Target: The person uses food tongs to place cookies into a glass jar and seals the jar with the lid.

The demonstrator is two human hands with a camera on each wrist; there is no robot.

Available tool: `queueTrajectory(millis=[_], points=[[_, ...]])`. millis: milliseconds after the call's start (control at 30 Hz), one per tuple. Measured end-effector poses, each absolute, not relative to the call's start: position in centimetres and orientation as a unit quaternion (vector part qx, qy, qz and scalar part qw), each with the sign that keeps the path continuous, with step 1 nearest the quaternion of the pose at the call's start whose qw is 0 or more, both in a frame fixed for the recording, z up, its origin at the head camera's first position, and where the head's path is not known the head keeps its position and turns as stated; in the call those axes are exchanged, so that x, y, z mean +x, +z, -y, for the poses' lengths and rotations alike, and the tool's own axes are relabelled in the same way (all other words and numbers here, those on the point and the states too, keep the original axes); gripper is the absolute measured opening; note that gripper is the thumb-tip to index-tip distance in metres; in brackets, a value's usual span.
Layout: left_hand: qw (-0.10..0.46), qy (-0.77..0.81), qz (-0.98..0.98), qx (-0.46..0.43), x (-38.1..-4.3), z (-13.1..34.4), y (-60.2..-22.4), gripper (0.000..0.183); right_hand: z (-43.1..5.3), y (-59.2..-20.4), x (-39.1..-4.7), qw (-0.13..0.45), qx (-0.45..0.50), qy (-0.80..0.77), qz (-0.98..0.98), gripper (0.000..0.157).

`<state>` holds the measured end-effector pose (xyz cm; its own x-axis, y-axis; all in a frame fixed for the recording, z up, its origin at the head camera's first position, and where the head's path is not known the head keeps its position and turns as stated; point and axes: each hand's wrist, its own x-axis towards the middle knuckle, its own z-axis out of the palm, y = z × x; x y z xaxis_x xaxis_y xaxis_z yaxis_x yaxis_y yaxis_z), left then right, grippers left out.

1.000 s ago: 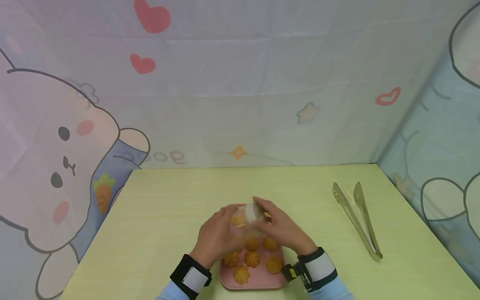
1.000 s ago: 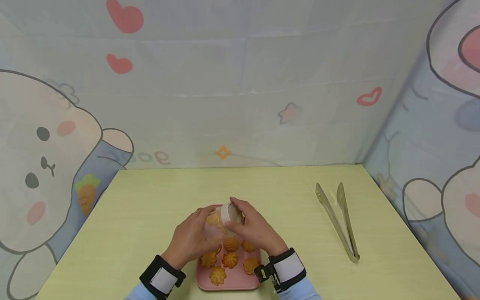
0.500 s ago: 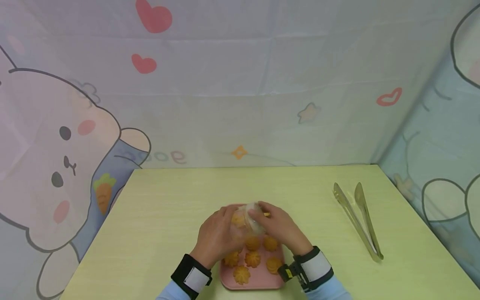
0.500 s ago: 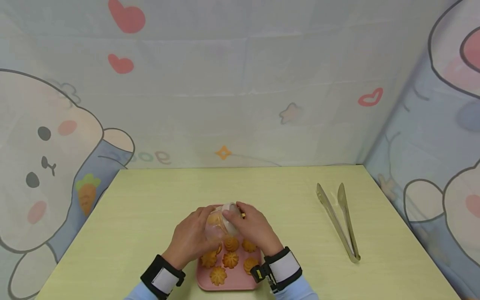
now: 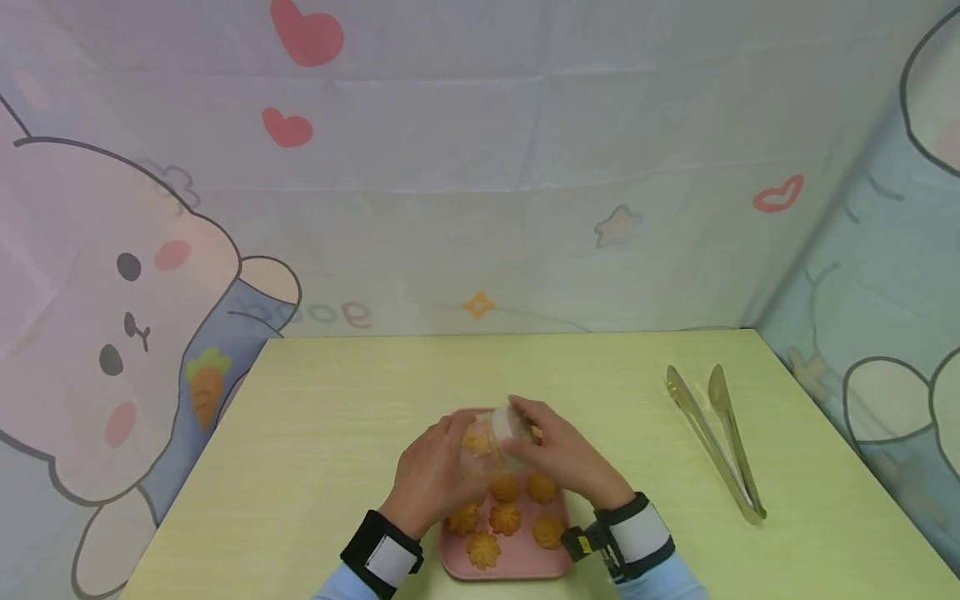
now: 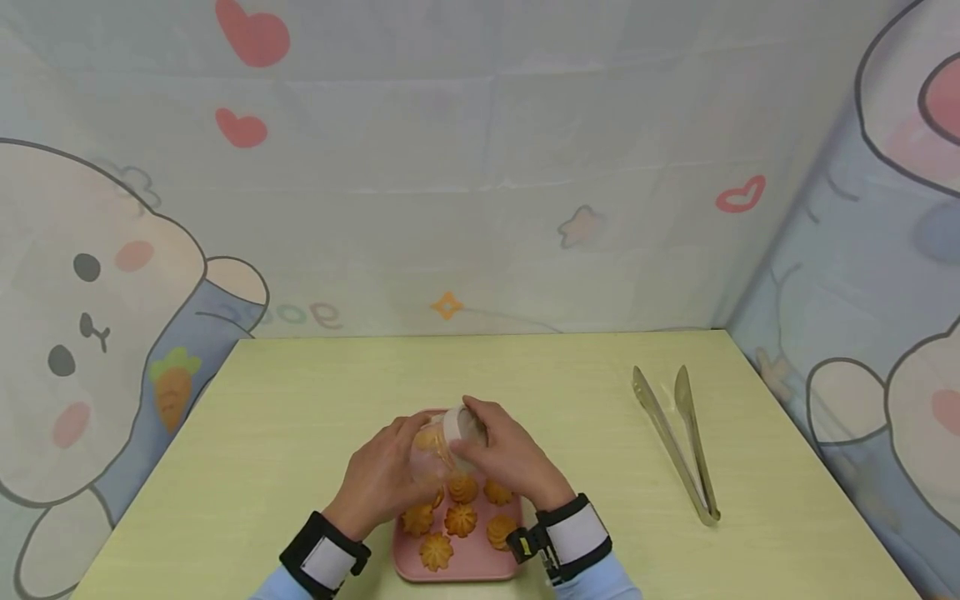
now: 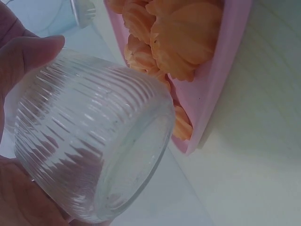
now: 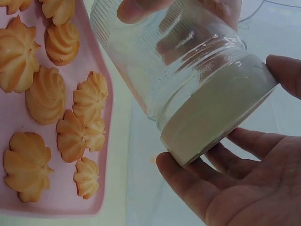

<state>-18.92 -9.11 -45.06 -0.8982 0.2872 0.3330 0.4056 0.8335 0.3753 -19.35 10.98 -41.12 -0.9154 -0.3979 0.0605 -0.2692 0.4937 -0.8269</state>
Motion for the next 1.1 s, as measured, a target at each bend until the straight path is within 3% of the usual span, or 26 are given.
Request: queueTrajectory(millis=[233, 533, 1100], points=[[0.131, -0.233, 0.947, -0.181, -18.9, 9.0, -45.0, 0.062, -11.4, -41.1, -19.4, 0.066, -0.224, -0.474, -0.849, 0.067], [0.127, -0.236, 0.948, -0.173, -18.9, 9.4, -44.8, 0.075, -12.2, -41.2, -19.5, 0.051, -0.240, -0.472, -0.847, 0.066], [0.137, -0.228, 0.950, -0.163, -18.8, 10.0, -44.7, 0.085, -14.8, -41.3, -20.3, 0.003, -0.180, -0.370, -0.912, 0.067]])
